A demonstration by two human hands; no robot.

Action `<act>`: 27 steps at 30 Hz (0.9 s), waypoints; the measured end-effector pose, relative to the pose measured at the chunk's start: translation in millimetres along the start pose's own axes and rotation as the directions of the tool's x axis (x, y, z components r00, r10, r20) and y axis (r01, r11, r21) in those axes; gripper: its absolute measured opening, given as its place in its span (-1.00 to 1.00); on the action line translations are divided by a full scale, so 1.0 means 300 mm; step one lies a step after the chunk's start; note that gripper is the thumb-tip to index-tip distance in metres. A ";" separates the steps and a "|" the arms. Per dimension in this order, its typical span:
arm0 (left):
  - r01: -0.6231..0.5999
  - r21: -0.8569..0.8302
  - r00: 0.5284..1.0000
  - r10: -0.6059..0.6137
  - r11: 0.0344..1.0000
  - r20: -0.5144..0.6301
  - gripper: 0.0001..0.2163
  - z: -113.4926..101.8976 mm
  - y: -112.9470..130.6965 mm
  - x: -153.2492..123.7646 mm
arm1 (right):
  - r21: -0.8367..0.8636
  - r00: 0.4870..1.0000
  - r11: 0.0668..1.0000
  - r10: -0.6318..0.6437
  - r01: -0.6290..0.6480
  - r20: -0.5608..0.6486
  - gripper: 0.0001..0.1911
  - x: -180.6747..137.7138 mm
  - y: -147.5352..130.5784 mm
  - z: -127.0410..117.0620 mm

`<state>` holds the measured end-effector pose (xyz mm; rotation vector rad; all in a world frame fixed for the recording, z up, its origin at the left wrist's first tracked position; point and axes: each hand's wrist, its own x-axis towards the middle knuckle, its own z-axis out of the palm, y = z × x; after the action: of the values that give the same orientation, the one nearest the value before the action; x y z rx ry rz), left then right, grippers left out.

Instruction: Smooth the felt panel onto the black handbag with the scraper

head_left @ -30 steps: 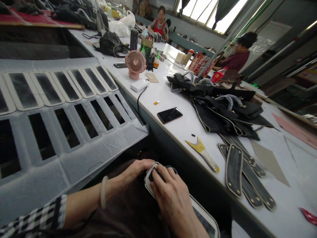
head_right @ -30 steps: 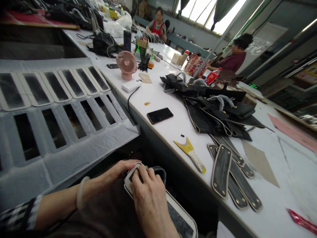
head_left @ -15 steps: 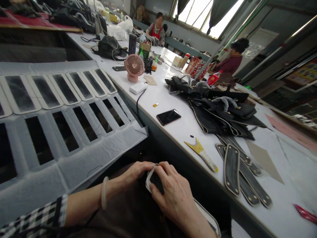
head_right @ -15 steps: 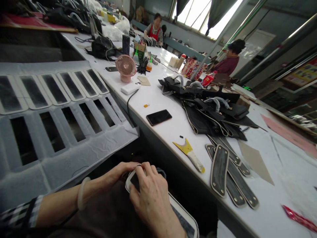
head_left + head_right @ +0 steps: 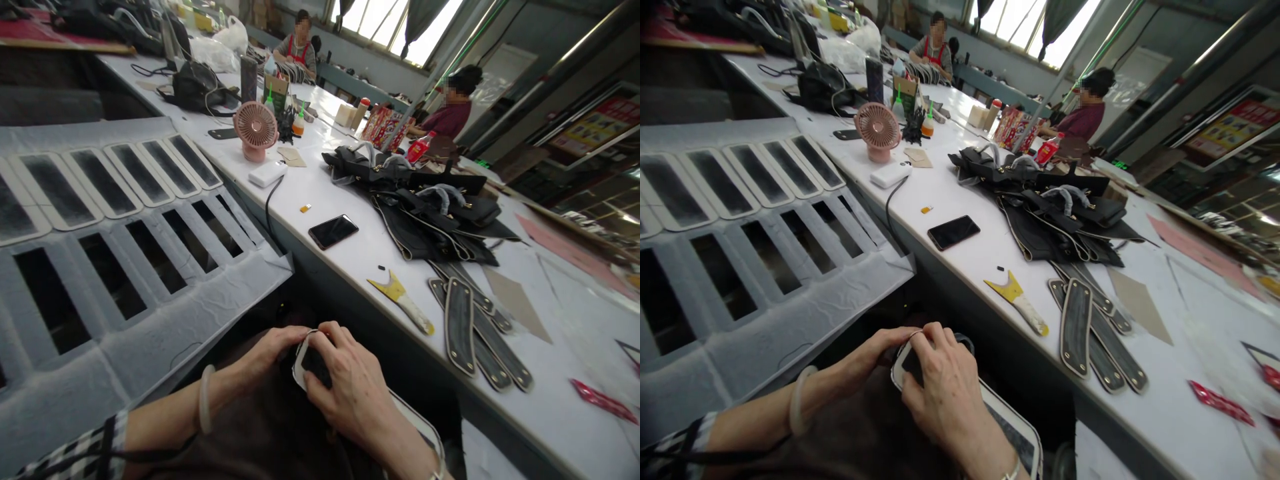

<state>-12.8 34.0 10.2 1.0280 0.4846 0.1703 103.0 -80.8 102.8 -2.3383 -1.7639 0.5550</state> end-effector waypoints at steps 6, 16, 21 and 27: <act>0.194 -0.178 0.981 -0.193 0.965 0.024 -0.59 -0.024 -0.041 0.004 | 0.073 0.991 0.993 0.102 -0.096 -0.087 -0.86 -0.003 -0.003 0.027; 0.096 -0.131 0.992 -0.106 0.987 -0.072 -0.73 -0.003 -0.030 0.006 | -0.076 0.996 0.993 0.087 -0.089 -0.031 -0.81 0.029 -0.024 0.009; 0.090 -0.103 0.996 -0.091 0.991 -0.005 -0.74 -0.011 -0.018 -0.003 | -0.099 0.996 0.992 0.070 -0.075 -0.050 -0.81 0.033 -0.022 0.016; 0.097 -0.129 0.995 -0.091 0.987 0.047 -0.70 -0.013 -0.032 -0.002 | 0.342 0.906 0.935 0.221 -0.091 -0.362 -0.82 -0.045 -0.014 0.103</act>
<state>-16.0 31.7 0.5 0.8766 0.4773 0.0952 84.2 -95.4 78.6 -2.1830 -1.2136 0.3237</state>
